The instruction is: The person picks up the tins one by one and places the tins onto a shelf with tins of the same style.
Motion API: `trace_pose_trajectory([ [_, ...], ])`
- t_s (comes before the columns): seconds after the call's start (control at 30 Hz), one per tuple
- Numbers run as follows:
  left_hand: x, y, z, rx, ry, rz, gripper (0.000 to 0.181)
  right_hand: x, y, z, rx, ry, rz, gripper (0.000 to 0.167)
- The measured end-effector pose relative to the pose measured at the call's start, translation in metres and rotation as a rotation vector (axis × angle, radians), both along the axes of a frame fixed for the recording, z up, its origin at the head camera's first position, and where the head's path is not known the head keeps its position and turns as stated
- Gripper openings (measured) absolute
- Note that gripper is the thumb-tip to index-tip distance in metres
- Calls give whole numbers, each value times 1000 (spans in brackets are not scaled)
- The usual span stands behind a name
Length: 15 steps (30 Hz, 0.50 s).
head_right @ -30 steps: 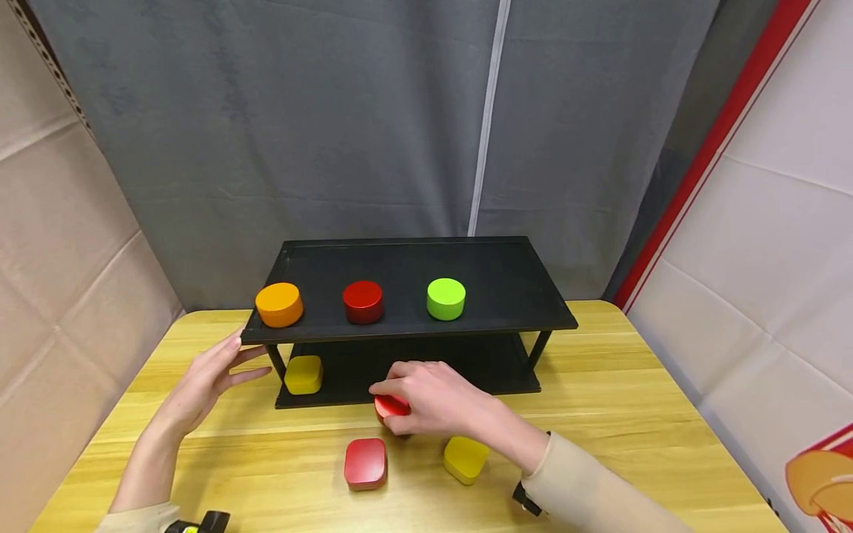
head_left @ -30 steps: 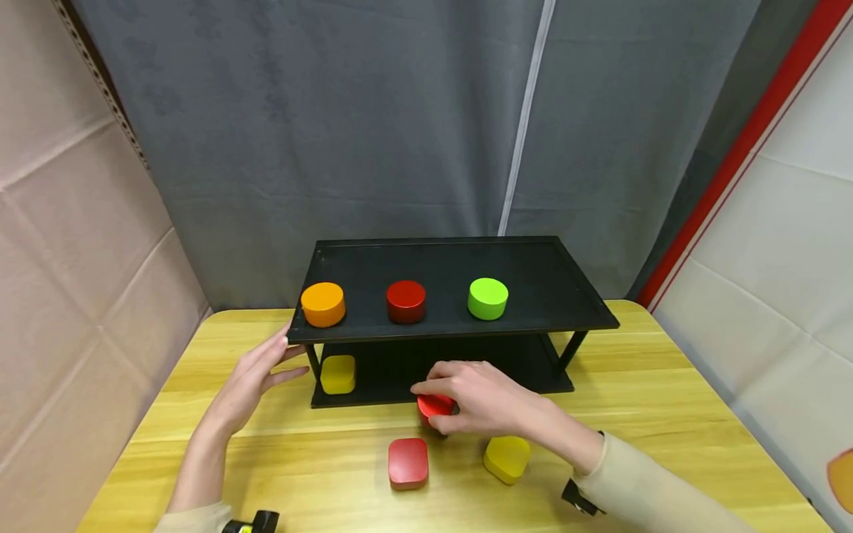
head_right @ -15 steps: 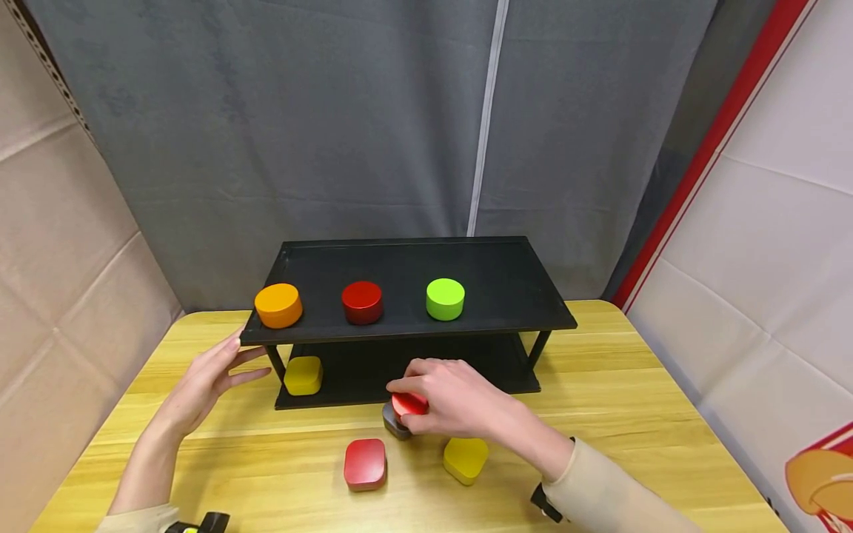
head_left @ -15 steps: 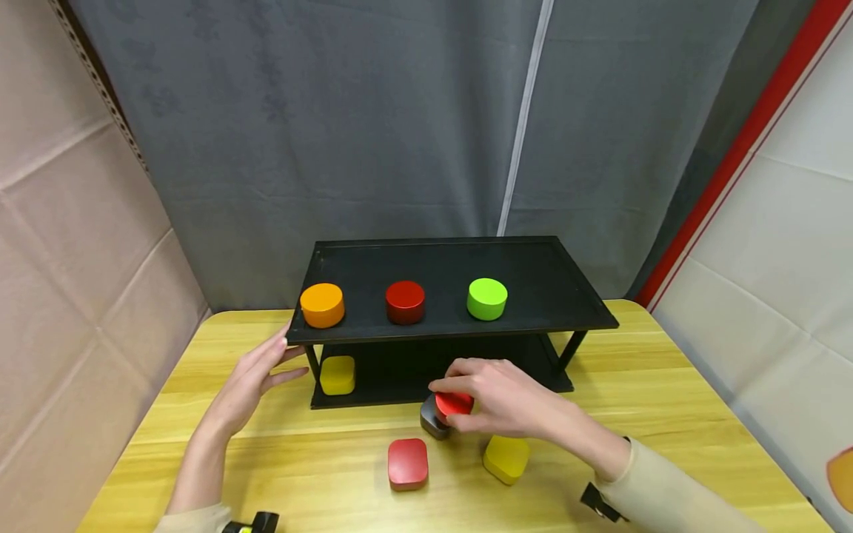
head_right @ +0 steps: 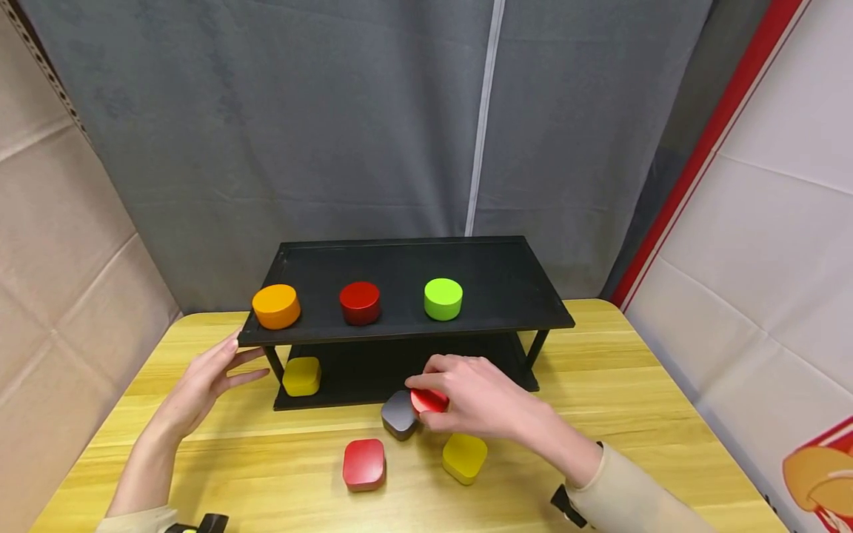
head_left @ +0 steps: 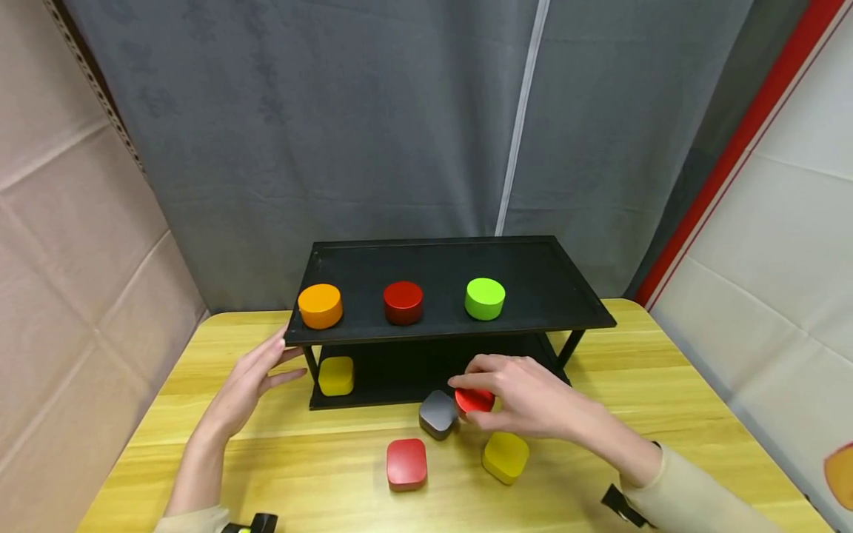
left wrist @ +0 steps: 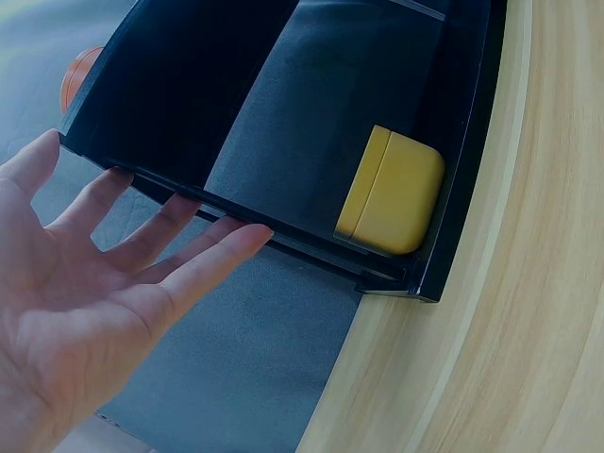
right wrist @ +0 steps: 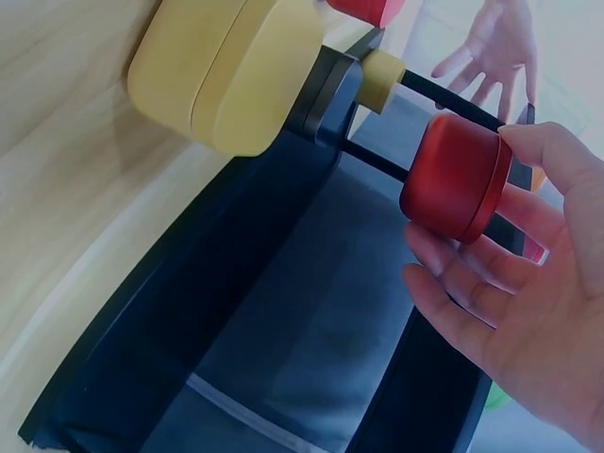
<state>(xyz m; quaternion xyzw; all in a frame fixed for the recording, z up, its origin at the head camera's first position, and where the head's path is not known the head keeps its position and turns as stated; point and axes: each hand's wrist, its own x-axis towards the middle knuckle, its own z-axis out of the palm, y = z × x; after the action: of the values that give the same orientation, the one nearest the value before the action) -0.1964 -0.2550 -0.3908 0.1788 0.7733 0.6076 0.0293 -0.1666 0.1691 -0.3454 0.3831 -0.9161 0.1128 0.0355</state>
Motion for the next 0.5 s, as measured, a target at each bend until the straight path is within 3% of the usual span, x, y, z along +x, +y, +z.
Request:
trace_pose_trajectory([
  [0.5, 1, 0, 2, -4, -7, 7, 55, 3, 26, 8, 3, 60, -24, 39],
])
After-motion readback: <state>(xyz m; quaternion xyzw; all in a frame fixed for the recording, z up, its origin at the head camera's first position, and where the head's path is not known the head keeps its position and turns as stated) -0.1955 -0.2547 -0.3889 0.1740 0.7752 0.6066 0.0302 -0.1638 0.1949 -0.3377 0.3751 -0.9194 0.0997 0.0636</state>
